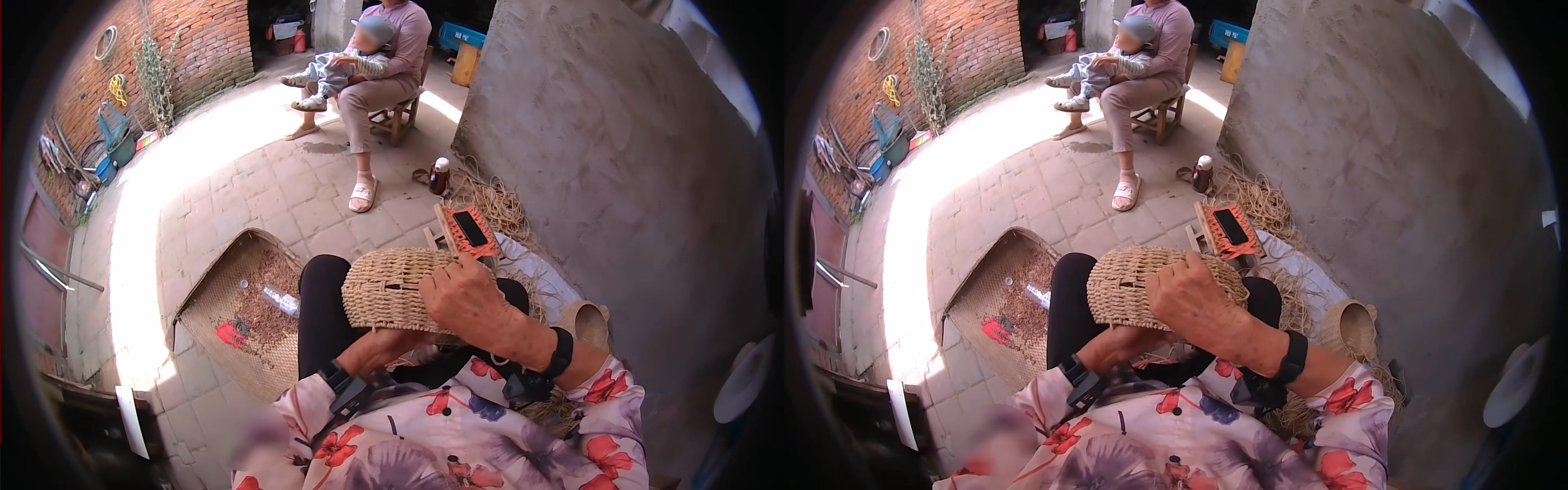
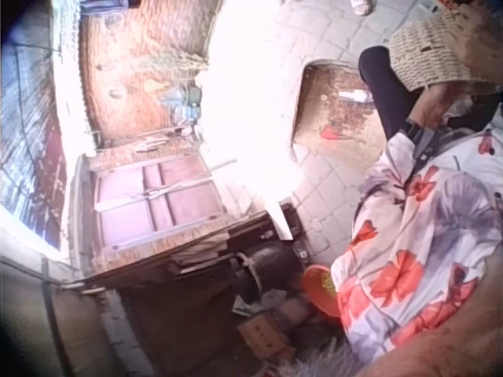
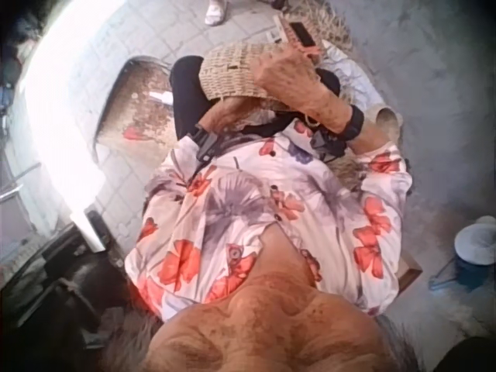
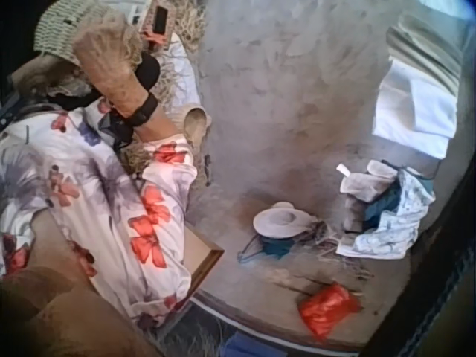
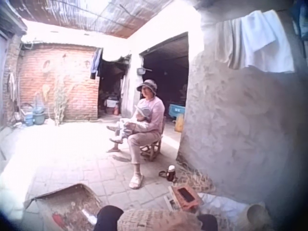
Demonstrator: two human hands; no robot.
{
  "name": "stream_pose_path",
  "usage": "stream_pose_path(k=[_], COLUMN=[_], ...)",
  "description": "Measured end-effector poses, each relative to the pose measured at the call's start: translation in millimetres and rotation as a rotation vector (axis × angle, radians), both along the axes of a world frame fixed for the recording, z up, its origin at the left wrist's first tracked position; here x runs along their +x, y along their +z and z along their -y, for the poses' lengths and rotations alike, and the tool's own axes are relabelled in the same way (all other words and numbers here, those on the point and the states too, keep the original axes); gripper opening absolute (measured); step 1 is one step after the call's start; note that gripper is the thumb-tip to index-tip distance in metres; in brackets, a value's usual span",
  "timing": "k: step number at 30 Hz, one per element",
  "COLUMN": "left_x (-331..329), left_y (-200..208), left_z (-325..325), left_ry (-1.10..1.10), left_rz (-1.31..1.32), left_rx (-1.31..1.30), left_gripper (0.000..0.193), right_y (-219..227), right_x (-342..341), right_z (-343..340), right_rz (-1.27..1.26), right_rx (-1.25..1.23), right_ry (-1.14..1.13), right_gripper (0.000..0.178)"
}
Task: Weaving a small basket from straw or natural fibers.
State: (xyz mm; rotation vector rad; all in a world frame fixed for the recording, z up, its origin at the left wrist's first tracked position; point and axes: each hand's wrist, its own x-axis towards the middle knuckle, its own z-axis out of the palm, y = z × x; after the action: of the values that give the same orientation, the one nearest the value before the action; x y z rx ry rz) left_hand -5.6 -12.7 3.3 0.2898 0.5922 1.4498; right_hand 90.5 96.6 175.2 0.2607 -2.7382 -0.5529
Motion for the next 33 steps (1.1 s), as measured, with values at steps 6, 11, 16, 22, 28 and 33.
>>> stream_pose_path(k=[6, 11, 16, 22, 28, 33], left_x=[-15, -23, -21, -45, -254, -234], left_y=[106, 149, 123, 121, 71, 97], left_z=[64, 18, -10, 1, 134, 161], left_ry=[-0.116, 0.608, 0.59, 0.66, 1.234, 1.027], left_rz=[-0.911, -1.608, -1.777, -0.75, -0.282, -1.035], left_rx=[-0.031, 0.095, 0.228, 0.035, 0.106, -0.523], left_gripper=[0.015, 0.017, 0.014, 0.019, 0.017, 0.03], right_y=[2, 9, 5, -71, -59, -80], right_x=[6, 6, 36, 61, 63, 63], right_z=[-14, -24, -69, -115, -118, -118], right_rz=[-0.128, -0.303, -0.192, 0.052, 0.146, 0.078], right_rx=[-0.09, -0.532, -1.056, -1.298, -1.431, -1.382], right_ry=[0.042, 0.034, -0.166, -0.15, -0.18, -0.161], right_gripper=[0.009, 0.012, 0.02, 0.048, 0.048, 0.05])
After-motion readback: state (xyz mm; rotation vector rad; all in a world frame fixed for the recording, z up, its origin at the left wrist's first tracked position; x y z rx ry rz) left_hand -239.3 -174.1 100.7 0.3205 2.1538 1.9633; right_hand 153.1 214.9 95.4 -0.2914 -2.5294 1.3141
